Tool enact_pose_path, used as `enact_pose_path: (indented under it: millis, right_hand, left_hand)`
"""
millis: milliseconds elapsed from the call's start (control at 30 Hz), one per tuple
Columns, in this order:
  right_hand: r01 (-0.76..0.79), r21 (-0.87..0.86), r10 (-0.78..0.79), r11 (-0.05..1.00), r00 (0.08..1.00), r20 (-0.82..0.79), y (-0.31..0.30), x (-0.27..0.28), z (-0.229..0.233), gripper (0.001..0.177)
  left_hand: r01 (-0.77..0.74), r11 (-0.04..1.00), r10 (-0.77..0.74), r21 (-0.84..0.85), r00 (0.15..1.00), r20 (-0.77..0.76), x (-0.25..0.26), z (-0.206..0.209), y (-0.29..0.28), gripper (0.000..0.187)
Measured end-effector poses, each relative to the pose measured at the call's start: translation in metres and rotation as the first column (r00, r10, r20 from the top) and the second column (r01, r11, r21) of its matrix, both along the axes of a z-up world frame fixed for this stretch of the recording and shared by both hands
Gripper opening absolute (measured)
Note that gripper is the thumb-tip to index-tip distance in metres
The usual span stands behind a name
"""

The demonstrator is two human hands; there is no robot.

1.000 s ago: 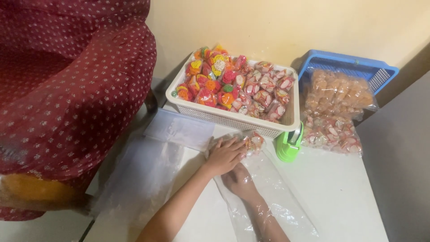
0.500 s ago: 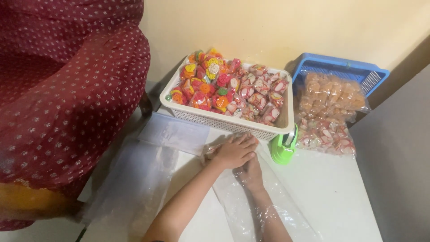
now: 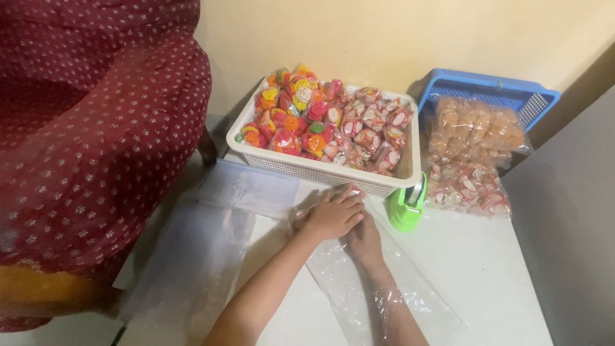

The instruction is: Packing small wrapped food items from a basket into plastic bags.

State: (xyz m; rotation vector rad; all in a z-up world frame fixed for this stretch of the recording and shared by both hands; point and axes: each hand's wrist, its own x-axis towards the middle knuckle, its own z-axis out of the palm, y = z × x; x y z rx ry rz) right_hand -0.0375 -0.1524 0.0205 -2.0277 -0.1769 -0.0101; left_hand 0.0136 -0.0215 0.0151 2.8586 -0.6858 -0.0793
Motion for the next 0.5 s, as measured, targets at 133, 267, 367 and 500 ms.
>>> enact_pose_path:
  millis: [133, 267, 367, 500]
  right_hand:
    - [-0.016, -0.100, 0.016, 0.995, 1.000, -0.002, -0.026, 0.015, -0.051, 0.055]
    - [-0.043, -0.058, 0.027, 0.997, 0.967, -0.252, -0.026, -0.014, -0.028, 0.037]
    - [-0.087, 0.232, 0.189, 0.969, 0.865, -0.464, -0.047, -0.040, 0.028, 0.037]
    - [-0.249, 0.274, 0.357, 0.929, 0.799, -0.485, -0.073, -0.065, 0.092, 0.044]
  left_hand:
    - [-0.027, 1.000, 0.027, -0.006, 1.000, 0.011, -0.001, -0.015, -0.001, 0.057]
    - [-0.079, 0.997, 0.078, -0.028, 0.997, -0.009, -0.010, -0.016, 0.003, 0.056]
    - [-0.185, 0.981, 0.188, -0.052, 0.981, 0.053, -0.027, -0.010, 0.005, 0.052]
    - [-0.331, 0.940, 0.335, -0.081, 0.941, 0.050, -0.044, -0.011, 0.012, 0.052]
